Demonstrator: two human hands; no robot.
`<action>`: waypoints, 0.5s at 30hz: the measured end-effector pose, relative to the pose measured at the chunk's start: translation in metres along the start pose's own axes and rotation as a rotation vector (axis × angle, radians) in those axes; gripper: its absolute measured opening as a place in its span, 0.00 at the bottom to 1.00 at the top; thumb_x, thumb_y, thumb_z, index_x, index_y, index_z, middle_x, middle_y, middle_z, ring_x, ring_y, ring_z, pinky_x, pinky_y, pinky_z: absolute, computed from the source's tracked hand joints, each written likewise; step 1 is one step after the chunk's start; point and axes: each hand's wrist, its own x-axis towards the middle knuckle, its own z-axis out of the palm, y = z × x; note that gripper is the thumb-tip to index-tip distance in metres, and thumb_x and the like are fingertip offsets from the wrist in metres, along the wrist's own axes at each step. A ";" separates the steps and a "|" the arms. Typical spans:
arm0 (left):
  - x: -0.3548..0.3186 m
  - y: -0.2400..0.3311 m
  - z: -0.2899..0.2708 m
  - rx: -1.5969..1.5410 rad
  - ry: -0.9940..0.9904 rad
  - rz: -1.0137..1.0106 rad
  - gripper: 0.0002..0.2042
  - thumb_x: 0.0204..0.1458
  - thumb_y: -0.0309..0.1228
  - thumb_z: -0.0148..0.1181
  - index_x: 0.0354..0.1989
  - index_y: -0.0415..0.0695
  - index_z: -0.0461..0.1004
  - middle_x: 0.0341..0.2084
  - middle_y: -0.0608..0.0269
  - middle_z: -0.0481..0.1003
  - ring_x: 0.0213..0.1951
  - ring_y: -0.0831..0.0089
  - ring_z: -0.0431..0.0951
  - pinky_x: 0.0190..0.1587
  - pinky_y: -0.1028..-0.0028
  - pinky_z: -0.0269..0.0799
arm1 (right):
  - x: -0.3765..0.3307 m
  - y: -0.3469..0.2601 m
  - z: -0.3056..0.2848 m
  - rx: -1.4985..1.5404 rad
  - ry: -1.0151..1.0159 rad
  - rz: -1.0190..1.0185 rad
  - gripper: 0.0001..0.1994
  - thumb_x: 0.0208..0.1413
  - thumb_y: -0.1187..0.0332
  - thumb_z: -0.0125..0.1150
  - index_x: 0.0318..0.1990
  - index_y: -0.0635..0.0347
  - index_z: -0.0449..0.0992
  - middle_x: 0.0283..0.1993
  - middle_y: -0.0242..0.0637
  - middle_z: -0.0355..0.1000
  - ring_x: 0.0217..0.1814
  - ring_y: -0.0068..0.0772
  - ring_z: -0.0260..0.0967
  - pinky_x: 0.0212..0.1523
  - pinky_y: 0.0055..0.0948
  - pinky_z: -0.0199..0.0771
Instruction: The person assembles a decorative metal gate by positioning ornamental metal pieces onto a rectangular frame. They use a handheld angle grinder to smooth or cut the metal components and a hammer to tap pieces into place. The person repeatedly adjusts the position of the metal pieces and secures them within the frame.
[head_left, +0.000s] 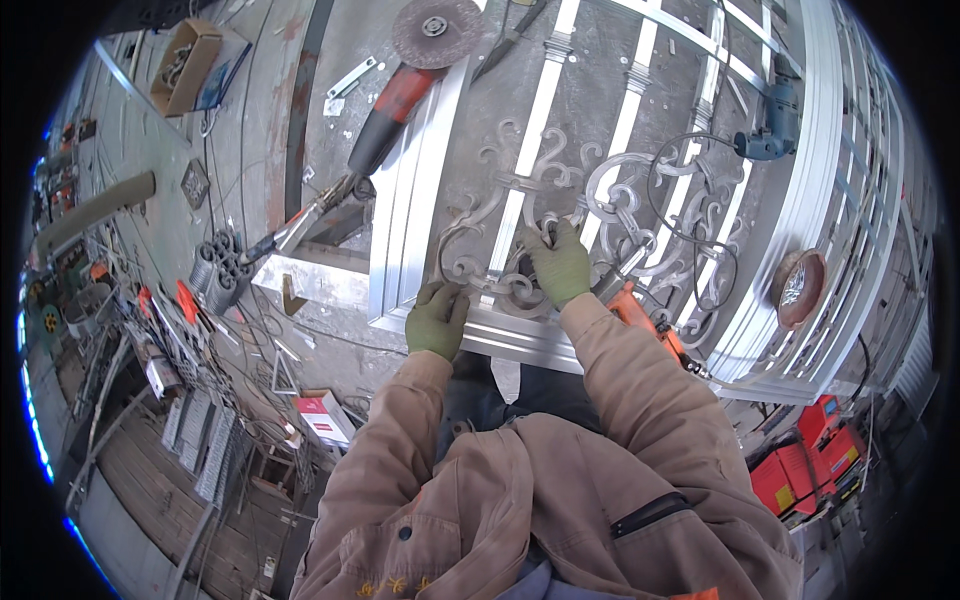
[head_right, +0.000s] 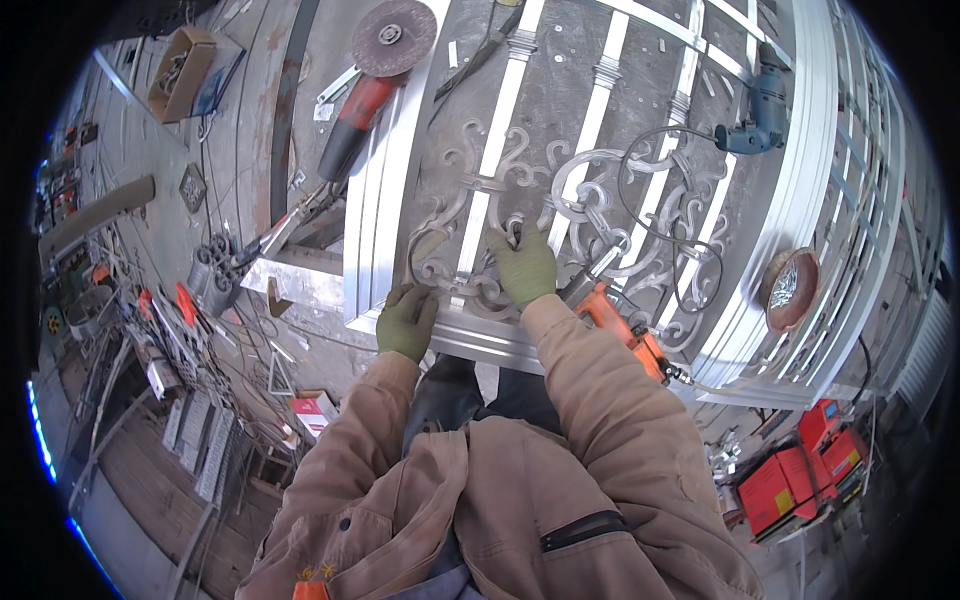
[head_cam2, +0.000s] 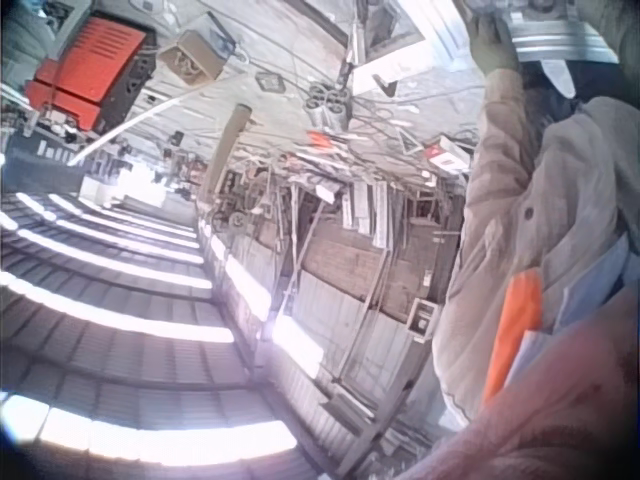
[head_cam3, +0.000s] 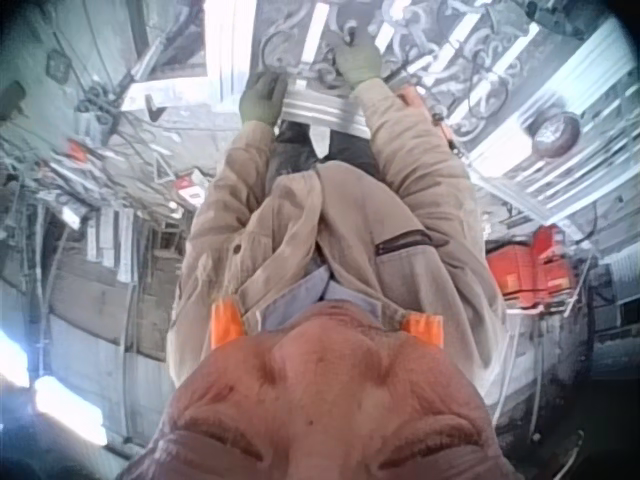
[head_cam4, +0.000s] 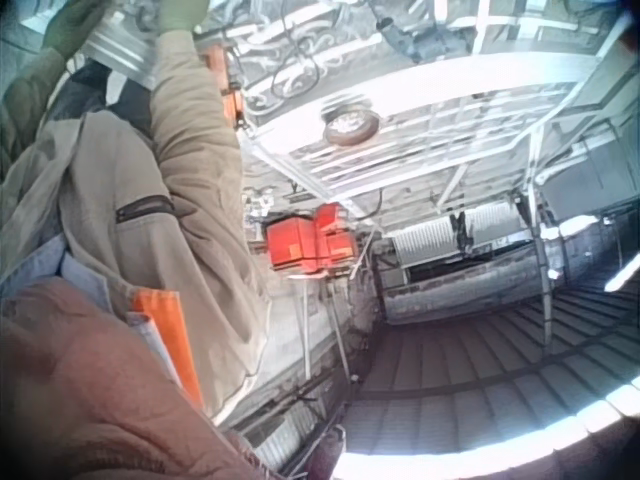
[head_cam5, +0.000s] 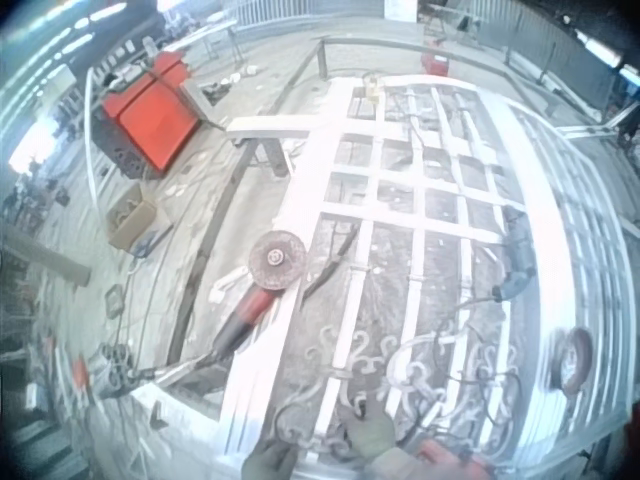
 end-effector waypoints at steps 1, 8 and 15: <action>0.000 0.001 0.000 0.008 0.000 0.010 0.13 0.65 0.41 0.75 0.53 0.50 0.90 0.57 0.53 0.87 0.50 0.47 0.91 0.54 0.52 0.87 | 0.002 0.004 0.002 -0.005 0.015 -0.025 0.31 0.68 0.45 0.74 0.59 0.69 0.80 0.48 0.62 0.87 0.53 0.69 0.86 0.54 0.56 0.83; -0.001 0.000 0.003 -0.007 0.003 0.010 0.14 0.64 0.39 0.76 0.54 0.50 0.90 0.58 0.52 0.86 0.51 0.48 0.91 0.55 0.53 0.87 | 0.002 0.008 0.002 0.007 -0.001 -0.011 0.28 0.69 0.46 0.74 0.58 0.65 0.81 0.48 0.61 0.87 0.53 0.69 0.86 0.54 0.58 0.84; 0.000 -0.003 0.003 0.031 0.021 0.064 0.14 0.64 0.39 0.76 0.54 0.49 0.90 0.57 0.53 0.86 0.48 0.52 0.91 0.52 0.58 0.88 | -0.001 0.007 -0.001 0.047 0.011 -0.033 0.27 0.70 0.48 0.72 0.58 0.66 0.81 0.49 0.61 0.87 0.54 0.69 0.86 0.55 0.58 0.83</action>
